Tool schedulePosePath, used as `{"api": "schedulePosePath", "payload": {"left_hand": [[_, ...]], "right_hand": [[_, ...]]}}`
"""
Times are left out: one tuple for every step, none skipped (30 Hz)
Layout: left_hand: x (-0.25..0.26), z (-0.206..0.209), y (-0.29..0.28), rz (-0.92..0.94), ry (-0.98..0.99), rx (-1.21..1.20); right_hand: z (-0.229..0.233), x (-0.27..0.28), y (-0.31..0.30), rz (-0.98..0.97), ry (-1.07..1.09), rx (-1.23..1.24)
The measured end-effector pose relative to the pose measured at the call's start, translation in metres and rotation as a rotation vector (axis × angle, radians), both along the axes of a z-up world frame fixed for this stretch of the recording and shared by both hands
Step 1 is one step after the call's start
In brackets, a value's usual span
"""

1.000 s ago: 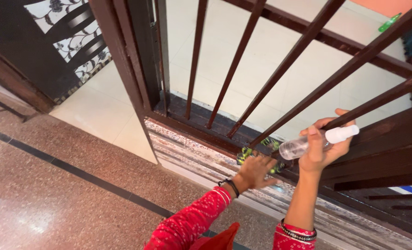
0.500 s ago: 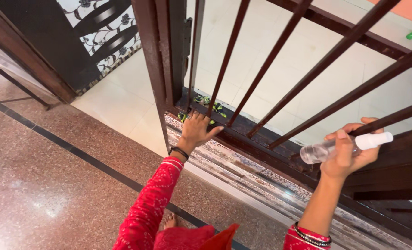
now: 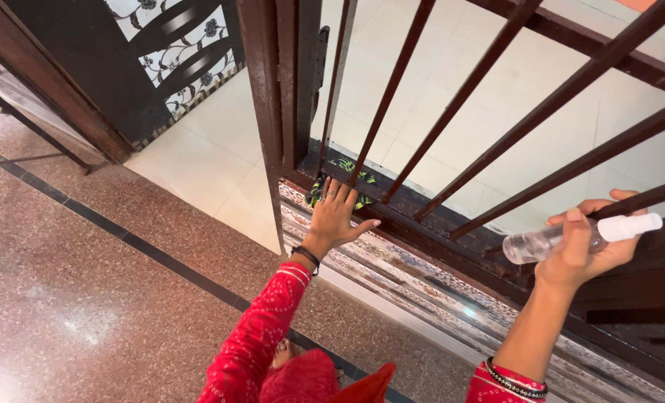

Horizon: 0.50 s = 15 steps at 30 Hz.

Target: The person cleans a brown metal railing by spraying a liquid from a clear bottle and wiping the surface with a patterned cloth. The person systematically moves along the railing, spraying and wiping sections to remove dirt.

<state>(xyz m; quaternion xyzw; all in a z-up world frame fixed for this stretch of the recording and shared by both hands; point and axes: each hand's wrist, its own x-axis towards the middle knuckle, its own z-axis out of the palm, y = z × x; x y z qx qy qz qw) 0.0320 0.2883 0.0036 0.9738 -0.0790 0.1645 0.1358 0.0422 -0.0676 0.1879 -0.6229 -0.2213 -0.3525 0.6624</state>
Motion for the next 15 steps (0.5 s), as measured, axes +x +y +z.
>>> {"api": "schedulePosePath", "payload": {"left_hand": [[0.008,0.003,0.003,-0.015,0.028,0.035],[0.014,0.007,0.007,-0.031,0.055,0.069],[0.018,0.012,0.009,-0.005,0.243,0.042],[0.024,0.018,0.010,0.016,0.431,0.016],[0.027,0.022,0.009,0.034,0.618,-0.012],[0.026,0.024,0.009,0.039,0.574,-0.010],[0.025,0.022,0.007,0.043,0.531,-0.008],[0.024,0.017,0.007,0.047,0.489,-0.007],[0.024,0.012,0.006,0.028,0.335,-0.024],[0.024,0.005,0.005,0.007,0.182,-0.040],[0.024,0.001,0.003,-0.017,0.027,-0.055],[0.020,-0.002,0.001,-0.010,0.003,0.003],[0.015,-0.002,0.003,-0.004,-0.022,0.065],[0.013,0.002,0.006,0.004,-0.047,0.127],[0.014,0.008,0.009,-0.020,0.110,0.113]], "right_hand": [[-0.001,0.001,-0.001,-0.003,-0.004,-0.003],[-0.002,0.002,-0.001,-0.004,-0.007,0.001],[-0.003,0.002,-0.001,-0.003,-0.008,0.006],[-0.004,0.003,-0.001,-0.002,-0.009,0.010],[-0.003,0.004,-0.002,0.000,-0.012,0.013],[-0.002,0.004,-0.001,-0.008,-0.007,0.014],[-0.001,0.003,-0.001,-0.017,-0.001,0.015],[0.000,0.002,-0.001,-0.037,0.013,0.014],[0.001,0.001,0.001,-0.044,0.015,0.010],[0.002,0.001,0.002,-0.050,0.017,0.007],[0.002,0.000,0.003,-0.044,0.007,-0.001],[0.003,0.000,0.003,-0.038,0.000,-0.005],[0.002,-0.001,0.004,-0.035,-0.005,-0.005],[0.001,-0.001,0.004,-0.032,-0.007,-0.001],[0.001,0.000,0.003,-0.033,-0.008,-0.005]]}}
